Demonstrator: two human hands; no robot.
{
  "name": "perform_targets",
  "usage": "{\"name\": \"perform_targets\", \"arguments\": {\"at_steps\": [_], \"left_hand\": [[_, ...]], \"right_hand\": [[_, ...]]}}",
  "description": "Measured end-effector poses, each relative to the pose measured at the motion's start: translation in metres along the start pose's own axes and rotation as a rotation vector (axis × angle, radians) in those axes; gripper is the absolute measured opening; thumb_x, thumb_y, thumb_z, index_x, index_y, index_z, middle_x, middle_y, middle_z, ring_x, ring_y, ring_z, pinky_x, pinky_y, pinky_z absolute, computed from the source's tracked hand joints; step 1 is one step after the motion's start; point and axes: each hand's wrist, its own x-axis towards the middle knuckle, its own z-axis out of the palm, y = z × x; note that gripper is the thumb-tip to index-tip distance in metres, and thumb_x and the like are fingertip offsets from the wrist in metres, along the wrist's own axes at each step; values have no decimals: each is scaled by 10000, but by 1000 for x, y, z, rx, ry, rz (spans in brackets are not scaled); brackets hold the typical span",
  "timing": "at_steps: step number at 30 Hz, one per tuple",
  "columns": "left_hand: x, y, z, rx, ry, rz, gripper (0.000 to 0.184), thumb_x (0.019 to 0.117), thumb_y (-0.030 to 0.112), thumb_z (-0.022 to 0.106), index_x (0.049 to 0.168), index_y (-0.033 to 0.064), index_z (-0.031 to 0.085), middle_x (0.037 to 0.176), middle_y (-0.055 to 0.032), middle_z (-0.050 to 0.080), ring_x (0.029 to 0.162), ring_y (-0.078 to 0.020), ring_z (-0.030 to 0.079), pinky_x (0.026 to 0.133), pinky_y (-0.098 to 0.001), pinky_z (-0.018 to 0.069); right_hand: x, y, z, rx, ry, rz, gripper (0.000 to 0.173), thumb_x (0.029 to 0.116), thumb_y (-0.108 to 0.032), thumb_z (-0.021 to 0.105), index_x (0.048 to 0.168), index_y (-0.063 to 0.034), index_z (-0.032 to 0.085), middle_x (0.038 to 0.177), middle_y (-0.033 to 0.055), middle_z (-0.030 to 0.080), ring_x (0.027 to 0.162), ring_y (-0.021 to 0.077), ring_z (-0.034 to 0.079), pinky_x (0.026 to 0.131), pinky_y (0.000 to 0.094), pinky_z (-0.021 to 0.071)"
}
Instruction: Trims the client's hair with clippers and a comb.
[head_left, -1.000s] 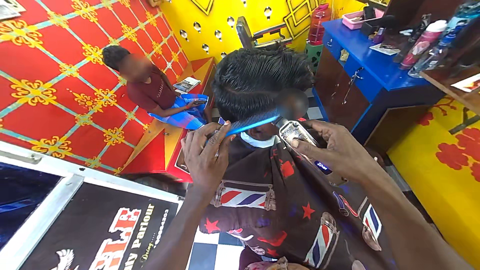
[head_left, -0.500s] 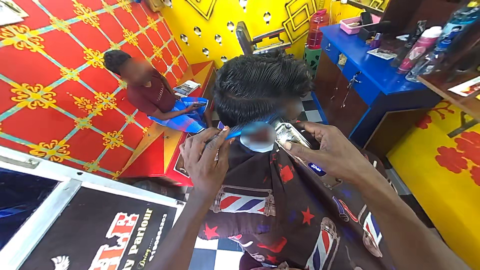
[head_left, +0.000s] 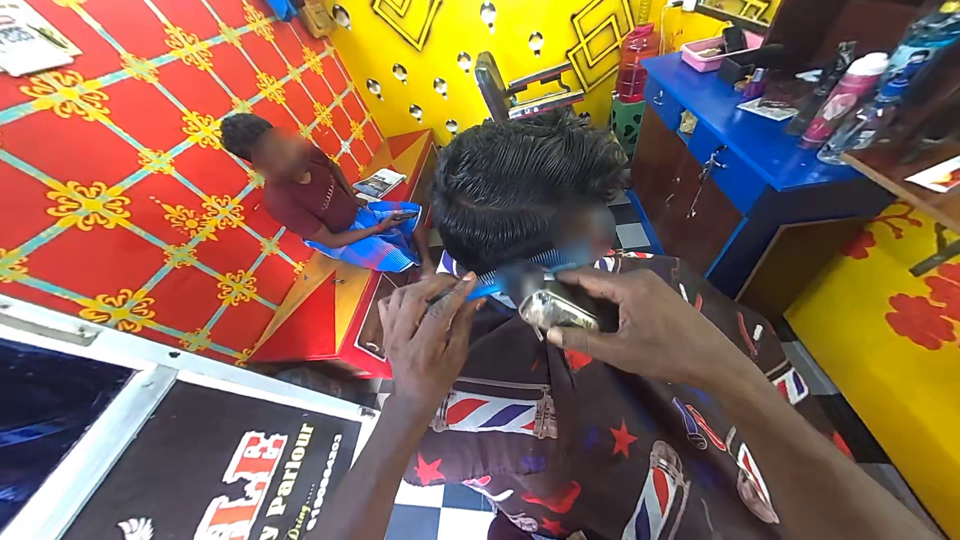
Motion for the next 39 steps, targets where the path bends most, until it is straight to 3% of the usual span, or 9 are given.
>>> {"name": "perform_targets", "arguments": {"at_steps": [3,6,11,15,21,30,33,36,39], "left_hand": [[-4,2,-2,-97,-174,-133,277,938,266,732,1195,165,754,1170,-35,704,1069,-177,642,896,-416,498],[-3,3,-2,-171,-200,-237,296,918,251,759,1200,159,754,1180,-4,697,1093,-136,639,940,-377,524],[6,5,1,-71,-83,-130,292,920,223,766,1201,145,760,1176,-60,702,1065,-193,634,890,-400,489],[11,2,4,-26,-28,-99,281,924,199,761,1200,144,759,1179,-67,703,1074,-199,632,916,-411,475],[19,1,6,39,56,-15,264,917,176,776,1177,136,761,1142,-76,703,1024,-205,630,864,-395,462],[20,0,8,84,97,24,234,917,179,778,1146,135,764,1138,-70,700,1022,-205,626,864,-395,452],[17,2,8,77,102,26,240,918,184,777,1152,133,757,1140,-72,703,1040,-206,632,882,-394,462],[7,8,6,3,-2,-21,267,941,244,747,1198,174,736,1158,-47,696,1044,-180,632,881,-396,468],[2,17,4,-32,-153,-118,284,941,297,724,1198,181,757,1166,-30,709,1034,-162,646,861,-404,477]], "right_hand": [[-14,5,-4,-30,-21,-1,534,857,-628,674,1253,-271,698,876,-150,705,751,-35,656,639,235,571],[-23,11,-11,-9,41,73,516,859,-608,690,1248,-269,705,888,-154,716,749,-40,665,629,215,579],[-23,13,-22,56,121,208,558,858,-596,693,1306,-264,679,973,-147,734,819,-34,684,686,227,595],[-19,13,-22,103,132,270,513,858,-585,694,1262,-269,692,915,-130,736,759,1,693,642,256,601],[-9,10,-16,235,95,347,457,881,-544,723,1236,-257,711,878,-74,738,709,49,692,601,283,591],[6,-2,-8,220,63,296,475,864,-566,716,1233,-267,711,902,-91,732,739,28,689,640,293,602],[8,-6,-1,130,61,176,498,873,-574,704,1259,-259,695,902,-96,724,749,23,683,643,297,598],[0,-4,0,15,20,-12,491,858,-593,701,1219,-260,702,843,-130,699,724,-14,658,612,253,573],[-17,4,-10,2,-23,-11,506,858,-618,680,1239,-285,701,855,-160,700,731,-47,650,623,225,570]]}}
